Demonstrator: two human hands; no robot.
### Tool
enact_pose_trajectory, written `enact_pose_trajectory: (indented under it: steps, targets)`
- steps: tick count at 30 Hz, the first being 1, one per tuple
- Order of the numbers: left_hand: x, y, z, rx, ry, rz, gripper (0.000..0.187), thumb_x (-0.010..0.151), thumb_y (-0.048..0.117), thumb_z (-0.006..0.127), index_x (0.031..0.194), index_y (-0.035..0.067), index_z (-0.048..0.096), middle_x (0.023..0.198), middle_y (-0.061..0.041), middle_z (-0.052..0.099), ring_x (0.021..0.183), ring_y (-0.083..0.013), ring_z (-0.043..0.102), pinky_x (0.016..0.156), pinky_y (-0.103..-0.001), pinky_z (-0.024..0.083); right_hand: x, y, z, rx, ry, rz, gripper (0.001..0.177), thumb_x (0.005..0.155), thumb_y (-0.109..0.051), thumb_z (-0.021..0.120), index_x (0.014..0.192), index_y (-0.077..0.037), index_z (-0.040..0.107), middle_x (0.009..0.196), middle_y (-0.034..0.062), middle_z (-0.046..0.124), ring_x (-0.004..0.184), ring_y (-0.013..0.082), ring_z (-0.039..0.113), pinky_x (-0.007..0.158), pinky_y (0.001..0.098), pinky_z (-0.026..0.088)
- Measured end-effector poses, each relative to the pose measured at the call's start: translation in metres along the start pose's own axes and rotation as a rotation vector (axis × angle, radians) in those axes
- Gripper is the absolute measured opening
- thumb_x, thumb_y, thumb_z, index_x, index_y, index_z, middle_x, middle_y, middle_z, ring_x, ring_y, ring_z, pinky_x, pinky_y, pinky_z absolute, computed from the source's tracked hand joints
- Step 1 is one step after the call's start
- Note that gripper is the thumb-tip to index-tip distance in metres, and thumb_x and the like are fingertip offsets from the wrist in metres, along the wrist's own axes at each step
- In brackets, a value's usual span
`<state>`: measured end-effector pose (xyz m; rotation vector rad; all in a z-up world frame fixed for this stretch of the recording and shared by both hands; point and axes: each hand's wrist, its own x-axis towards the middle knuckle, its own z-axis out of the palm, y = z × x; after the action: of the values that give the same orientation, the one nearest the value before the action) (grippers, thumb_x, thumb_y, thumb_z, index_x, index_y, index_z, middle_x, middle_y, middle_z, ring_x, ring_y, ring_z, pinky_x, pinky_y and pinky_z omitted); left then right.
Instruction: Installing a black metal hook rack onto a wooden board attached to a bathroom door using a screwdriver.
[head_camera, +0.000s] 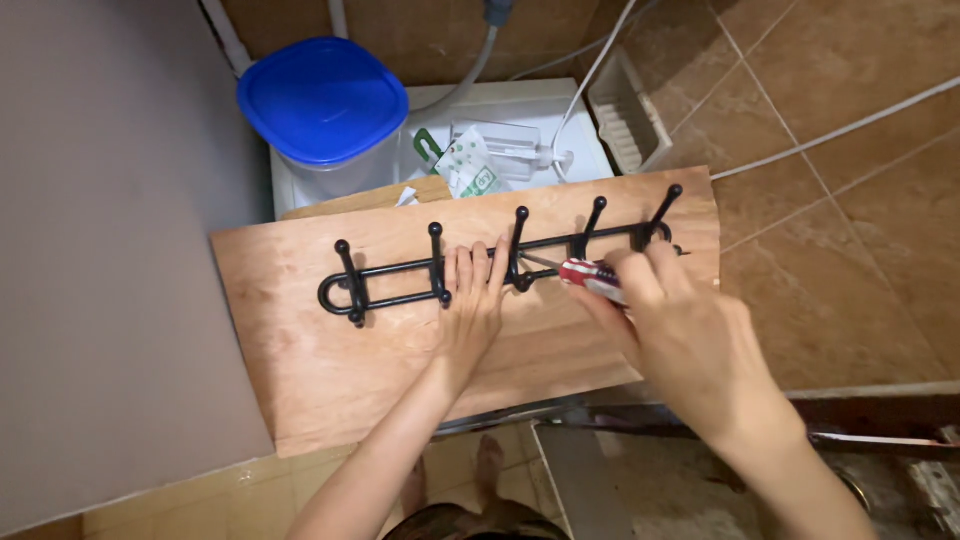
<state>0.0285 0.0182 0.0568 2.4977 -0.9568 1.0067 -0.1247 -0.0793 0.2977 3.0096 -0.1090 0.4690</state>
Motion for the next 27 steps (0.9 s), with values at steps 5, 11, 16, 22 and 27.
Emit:
enact_pose_trajectory:
  steps: [5, 11, 16, 22, 27]
  targets:
    - [0.0, 0.001, 0.005, -0.062, 0.004, -0.037, 0.077, 0.096, 0.034, 0.064, 0.158, -0.001, 0.036, 0.136, -0.024, 0.053, 0.13, -0.0416, 0.049, 0.121, -0.052, 0.03, -0.005, 0.006, -0.009, 0.226, -0.01, 0.035, 0.041, 0.089, -0.016, 0.07, 0.126, -0.004, 0.06, 0.125, 0.0186, 0.061, 0.081, 0.0408, 0.069, 0.067, 0.0483, 0.055]
    - [0.0, 0.0, 0.01, -0.063, -0.018, -0.047, 0.075, 0.094, 0.03, 0.064, 0.157, 0.0, 0.037, 0.138, -0.022, 0.053, 0.132, -0.0403, 0.049, 0.122, -0.051, 0.029, -0.003, 0.01, 0.001, 0.306, 0.106, -0.179, 0.033, 0.089, -0.01, 0.068, 0.121, -0.005, 0.063, 0.114, 0.0158, 0.065, 0.088, 0.041, 0.069, 0.069, 0.0471, 0.056]
    - [0.001, -0.001, 0.006, -0.035, -0.042, -0.032, 0.075, 0.095, 0.033, 0.063, 0.158, -0.001, 0.037, 0.136, -0.022, 0.053, 0.129, -0.0405, 0.05, 0.122, -0.051, 0.029, 0.005, 0.005, 0.001, 0.157, -0.113, 0.088, 0.032, 0.093, -0.024, 0.07, 0.121, -0.01, 0.063, 0.113, 0.0128, 0.065, 0.088, 0.0391, 0.07, 0.069, 0.0462, 0.057]
    - [0.001, 0.002, 0.011, -0.01, -0.045, -0.065, 0.074, 0.096, 0.033, 0.062, 0.157, 0.0, 0.037, 0.137, -0.02, 0.054, 0.128, -0.0399, 0.05, 0.119, -0.05, 0.031, 0.006, 0.02, -0.002, 0.346, -0.028, -0.106, 0.038, 0.083, -0.007, 0.07, 0.119, -0.005, 0.061, 0.117, 0.0206, 0.061, 0.081, 0.0401, 0.07, 0.064, 0.0459, 0.057]
    - [0.001, 0.0, 0.01, -0.052, -0.03, -0.059, 0.075, 0.098, 0.035, 0.061, 0.159, -0.001, 0.036, 0.137, -0.023, 0.052, 0.13, -0.0407, 0.049, 0.12, -0.051, 0.03, 0.013, 0.019, 0.001, 0.346, 0.061, -0.075, 0.037, 0.088, -0.01, 0.07, 0.124, -0.004, 0.064, 0.115, 0.0209, 0.063, 0.073, 0.0386, 0.071, 0.061, 0.0454, 0.058]
